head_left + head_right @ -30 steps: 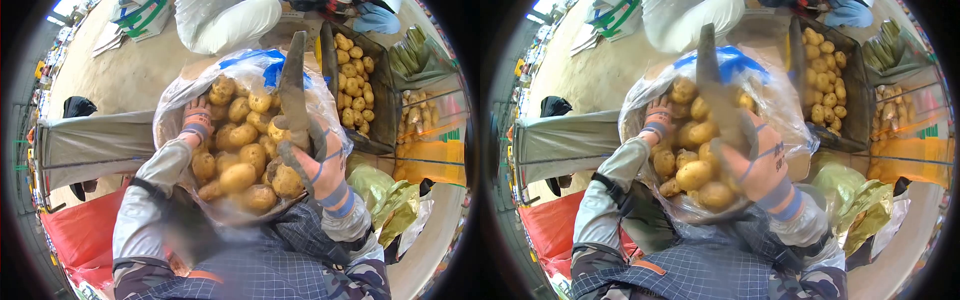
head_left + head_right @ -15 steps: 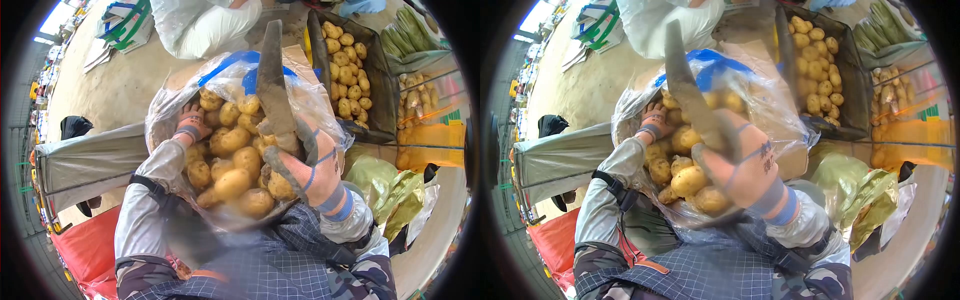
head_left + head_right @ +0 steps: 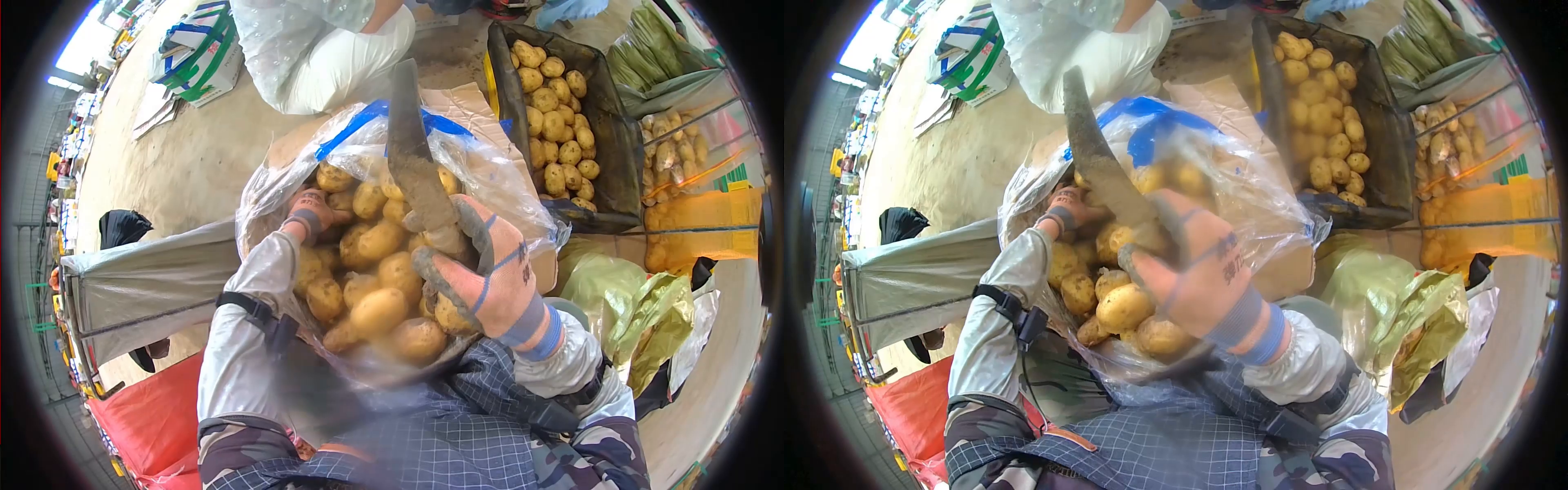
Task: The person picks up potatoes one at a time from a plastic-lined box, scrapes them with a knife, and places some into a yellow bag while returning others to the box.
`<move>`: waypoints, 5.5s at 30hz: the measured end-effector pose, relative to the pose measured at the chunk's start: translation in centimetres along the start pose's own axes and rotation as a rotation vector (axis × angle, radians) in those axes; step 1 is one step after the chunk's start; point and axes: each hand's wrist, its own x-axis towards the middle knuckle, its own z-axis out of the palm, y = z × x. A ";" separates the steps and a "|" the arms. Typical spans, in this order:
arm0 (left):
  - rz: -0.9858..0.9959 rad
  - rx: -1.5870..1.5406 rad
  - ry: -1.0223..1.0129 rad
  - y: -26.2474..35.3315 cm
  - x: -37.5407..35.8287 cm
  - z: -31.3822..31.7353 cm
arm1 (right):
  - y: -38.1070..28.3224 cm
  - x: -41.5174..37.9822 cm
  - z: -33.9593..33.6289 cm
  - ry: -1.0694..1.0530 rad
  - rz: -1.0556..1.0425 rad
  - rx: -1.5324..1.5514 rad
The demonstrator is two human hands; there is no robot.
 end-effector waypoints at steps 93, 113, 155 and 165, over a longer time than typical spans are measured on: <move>0.310 -2.185 -0.274 1.9 -25.7 5.0 | 3.5 0.6 6.6 -0.576 0.121 -1.147; 0.567 -1.669 0.251 3.6 -26.6 1.2 | 5.4 -2.6 5.7 -0.337 0.079 0.030; 0.426 -1.596 0.359 3.8 -25.4 3.8 | 3.3 -1.7 3.8 -0.960 -0.252 -0.715; 0.404 -1.670 0.328 3.7 -24.7 3.8 | 5.2 -1.5 3.0 -0.735 -0.376 -0.658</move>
